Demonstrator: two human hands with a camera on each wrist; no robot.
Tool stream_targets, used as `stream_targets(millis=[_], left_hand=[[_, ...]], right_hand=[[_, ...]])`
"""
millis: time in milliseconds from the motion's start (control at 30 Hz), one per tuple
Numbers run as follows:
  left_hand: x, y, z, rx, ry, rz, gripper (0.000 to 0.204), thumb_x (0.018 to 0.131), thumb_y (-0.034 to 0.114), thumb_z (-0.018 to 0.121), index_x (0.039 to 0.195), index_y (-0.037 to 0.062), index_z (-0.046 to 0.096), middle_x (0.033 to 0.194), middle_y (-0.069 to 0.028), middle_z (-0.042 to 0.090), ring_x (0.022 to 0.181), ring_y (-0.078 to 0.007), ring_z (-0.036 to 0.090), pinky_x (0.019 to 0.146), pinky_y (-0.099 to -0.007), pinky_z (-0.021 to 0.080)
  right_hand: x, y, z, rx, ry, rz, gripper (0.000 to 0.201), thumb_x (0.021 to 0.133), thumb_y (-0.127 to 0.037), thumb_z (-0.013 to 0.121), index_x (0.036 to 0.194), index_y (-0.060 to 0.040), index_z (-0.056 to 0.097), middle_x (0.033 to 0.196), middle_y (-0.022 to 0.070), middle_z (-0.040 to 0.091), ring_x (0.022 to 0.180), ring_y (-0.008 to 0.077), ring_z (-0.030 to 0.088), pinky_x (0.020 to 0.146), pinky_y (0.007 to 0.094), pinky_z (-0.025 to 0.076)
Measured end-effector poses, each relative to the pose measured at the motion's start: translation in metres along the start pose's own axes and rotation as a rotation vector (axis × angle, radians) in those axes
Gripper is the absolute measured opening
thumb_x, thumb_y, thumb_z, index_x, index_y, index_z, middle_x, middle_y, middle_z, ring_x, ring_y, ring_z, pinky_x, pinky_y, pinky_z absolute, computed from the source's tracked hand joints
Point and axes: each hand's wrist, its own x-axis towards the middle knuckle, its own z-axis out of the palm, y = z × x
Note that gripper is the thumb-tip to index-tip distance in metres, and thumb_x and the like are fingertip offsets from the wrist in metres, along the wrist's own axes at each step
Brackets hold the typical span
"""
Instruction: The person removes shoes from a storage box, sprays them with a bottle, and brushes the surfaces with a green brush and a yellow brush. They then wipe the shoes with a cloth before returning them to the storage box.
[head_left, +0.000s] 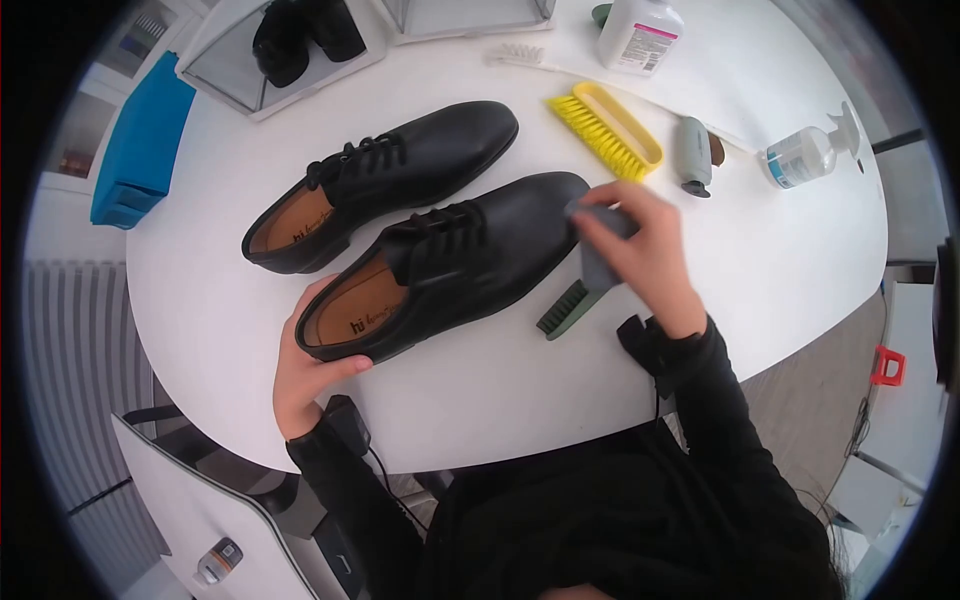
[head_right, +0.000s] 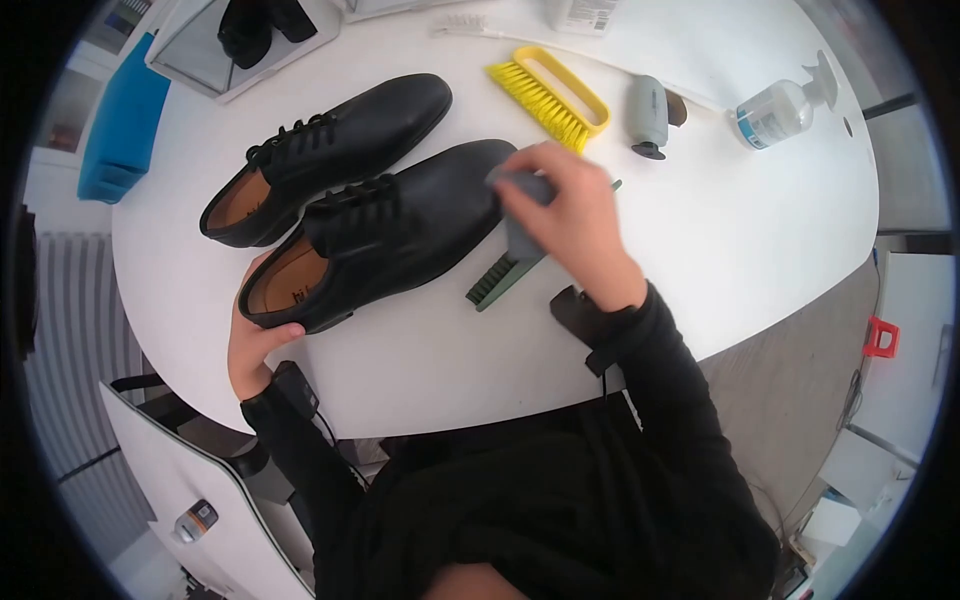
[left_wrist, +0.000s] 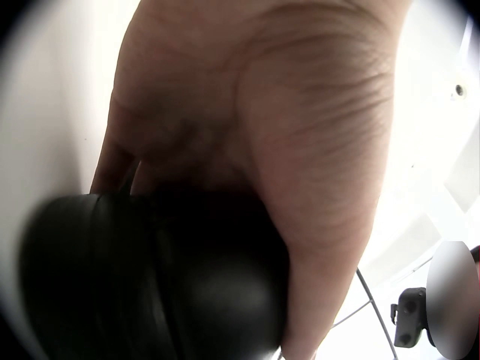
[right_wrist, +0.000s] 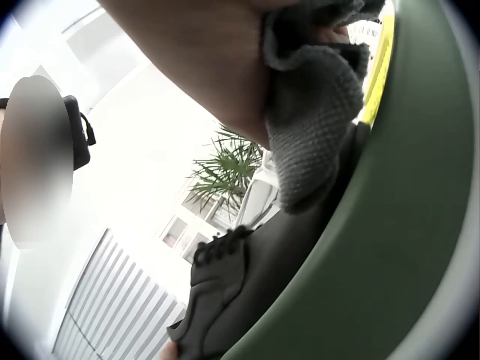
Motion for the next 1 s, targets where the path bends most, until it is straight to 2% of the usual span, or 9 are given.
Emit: stream_targets(millis=[233,267,400,533,600,700,800,933,1000], left_hand=[[0.002,-0.002,-0.004,0.02,-0.016,0.022,0.084,0.054,0.015,0.083,0.129,-0.0029,0.049,0.117,-0.0092,0.061,0.111,-0.0185,0.056,0.097,-0.0294,0.041],[0.002,-0.002,-0.003,0.014,-0.002,0.022,0.084,0.055,0.016,0.083,0.129,-0.0029,0.049,0.118,-0.0094,0.06,0.111,-0.0186,0.056,0.097,-0.0296,0.041],[0.004,-0.002,0.001,-0.022,0.035,0.066,0.084,0.058,0.022,0.083,0.13,-0.0035,0.048,0.12,-0.0109,0.059,0.112,-0.0195,0.056,0.097,-0.03,0.041],[0.004,-0.004,0.003,-0.033,0.095,0.078,0.082,0.064,0.028,0.08,0.131,-0.0043,0.047,0.121,-0.012,0.057,0.113,-0.0208,0.054,0.098,-0.0306,0.04],[0.002,-0.01,0.0,-0.037,0.155,0.039,0.08,0.066,0.031,0.079,0.131,-0.0048,0.047,0.123,-0.0124,0.057,0.114,-0.0216,0.053,0.099,-0.0312,0.039],[-0.001,-0.013,-0.003,0.085,0.166,-0.003,0.091,0.069,0.052,0.075,0.133,-0.0047,0.046,0.129,-0.0145,0.054,0.121,-0.0234,0.049,0.106,-0.0348,0.032],[-0.002,-0.015,-0.004,0.095,0.182,-0.021,0.092,0.068,0.052,0.075,0.134,-0.0048,0.045,0.129,-0.0144,0.054,0.121,-0.0236,0.049,0.106,-0.0347,0.032],[-0.001,-0.014,-0.002,0.08,0.155,-0.009,0.091,0.069,0.052,0.075,0.134,-0.0048,0.045,0.129,-0.0143,0.054,0.121,-0.0238,0.049,0.106,-0.0348,0.031],[-0.002,-0.015,-0.004,0.094,0.159,0.0,0.09,0.07,0.051,0.074,0.134,-0.0047,0.045,0.129,-0.0143,0.054,0.122,-0.0238,0.049,0.107,-0.0349,0.031]], right_hand=[[-0.001,-0.005,0.001,-0.01,-0.121,-0.098,0.015,0.075,-0.008,0.071,0.088,-0.004,0.066,0.086,0.0107,0.066,0.078,0.0278,0.065,0.072,0.0323,0.052],[0.002,0.003,-0.001,0.021,-0.025,-0.017,0.015,0.075,-0.009,0.071,0.087,-0.0034,0.065,0.085,0.0111,0.066,0.078,0.0279,0.065,0.071,0.0322,0.051],[0.0,-0.004,-0.001,0.014,-0.104,-0.121,0.014,0.076,-0.009,0.072,0.087,-0.0025,0.066,0.083,0.0106,0.067,0.074,0.0267,0.065,0.07,0.0307,0.051],[0.001,-0.005,0.0,0.051,0.011,0.024,0.015,0.075,-0.009,0.073,0.086,-0.0018,0.066,0.084,0.0101,0.066,0.075,0.0255,0.064,0.07,0.0293,0.051],[0.0,-0.005,0.0,0.01,0.007,-0.047,0.015,0.075,-0.009,0.073,0.086,-0.0019,0.066,0.083,0.0098,0.067,0.074,0.0247,0.064,0.07,0.0288,0.051],[-0.001,-0.008,-0.003,0.036,-0.042,-0.043,0.014,0.076,-0.008,0.072,0.087,-0.0019,0.066,0.082,0.0095,0.066,0.073,0.0245,0.064,0.07,0.0283,0.051],[0.004,0.001,-0.005,0.069,0.016,0.086,0.014,0.076,-0.008,0.072,0.086,-0.002,0.065,0.081,0.0105,0.065,0.075,0.0248,0.064,0.071,0.0285,0.051],[-0.004,-0.012,0.005,0.045,-0.12,-0.183,0.013,0.076,-0.009,0.071,0.086,-0.0015,0.066,0.08,0.0103,0.066,0.07,0.0225,0.065,0.067,0.0291,0.052],[-0.003,-0.006,0.004,0.065,-0.011,-0.054,0.013,0.075,-0.008,0.072,0.085,-0.0018,0.066,0.081,0.0106,0.066,0.072,0.0239,0.065,0.068,0.029,0.052]])
